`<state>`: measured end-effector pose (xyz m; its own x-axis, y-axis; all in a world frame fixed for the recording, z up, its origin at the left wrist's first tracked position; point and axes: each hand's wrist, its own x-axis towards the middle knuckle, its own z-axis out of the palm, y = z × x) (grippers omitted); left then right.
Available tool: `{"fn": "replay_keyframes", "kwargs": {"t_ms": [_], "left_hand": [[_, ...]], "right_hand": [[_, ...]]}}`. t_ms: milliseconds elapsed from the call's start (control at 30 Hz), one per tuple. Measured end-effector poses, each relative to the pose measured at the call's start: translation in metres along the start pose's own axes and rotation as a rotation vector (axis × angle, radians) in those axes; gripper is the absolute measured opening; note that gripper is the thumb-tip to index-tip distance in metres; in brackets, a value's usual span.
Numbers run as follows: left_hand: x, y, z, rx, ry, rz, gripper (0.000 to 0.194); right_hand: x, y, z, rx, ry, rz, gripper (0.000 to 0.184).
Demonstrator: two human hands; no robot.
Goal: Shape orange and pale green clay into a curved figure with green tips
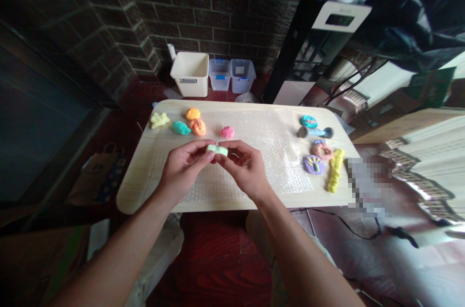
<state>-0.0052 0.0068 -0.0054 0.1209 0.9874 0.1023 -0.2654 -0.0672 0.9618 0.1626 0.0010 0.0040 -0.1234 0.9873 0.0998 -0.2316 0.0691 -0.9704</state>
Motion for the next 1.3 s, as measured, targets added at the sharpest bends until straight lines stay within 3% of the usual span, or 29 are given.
{"fn": "replay_keyframes", "kwargs": {"t_ms": [167,300,500,700,767,867,1033,1100,1300], "left_hand": [[0.000,-0.002,0.001,0.022,-0.007,0.032,0.035],[0.001,-0.003,0.005,-0.027,0.032,0.055,0.048],[0.000,-0.007,0.000,0.018,0.005,0.033,0.033],[-0.003,-0.002,0.004,0.048,0.005,0.060,0.035],[-0.003,0.002,0.010,-0.077,0.015,0.030,0.037],[0.000,0.008,0.015,-0.279,0.054,-0.070,0.057],[0.008,0.013,0.006,-0.328,0.191,-0.126,0.074],[0.009,0.014,0.004,-0.341,0.220,-0.131,0.076],[0.005,0.013,0.008,-0.409,0.349,-0.065,0.073]], "right_hand": [[0.001,0.000,0.000,-0.028,0.021,0.034,0.021],[0.001,0.004,0.000,0.017,0.036,0.023,0.023],[0.001,0.007,-0.001,0.041,0.013,0.024,0.023],[0.001,0.005,0.003,0.019,0.028,-0.009,0.020],[0.000,0.007,0.008,0.009,0.045,-0.048,0.021],[-0.004,0.011,0.021,-0.097,0.024,-0.135,0.023],[-0.011,0.011,0.043,-0.303,-0.081,-0.188,0.013],[-0.011,0.012,0.050,-0.269,-0.042,-0.146,0.012],[-0.002,0.025,0.075,-0.172,0.169,-0.113,0.039]]}}
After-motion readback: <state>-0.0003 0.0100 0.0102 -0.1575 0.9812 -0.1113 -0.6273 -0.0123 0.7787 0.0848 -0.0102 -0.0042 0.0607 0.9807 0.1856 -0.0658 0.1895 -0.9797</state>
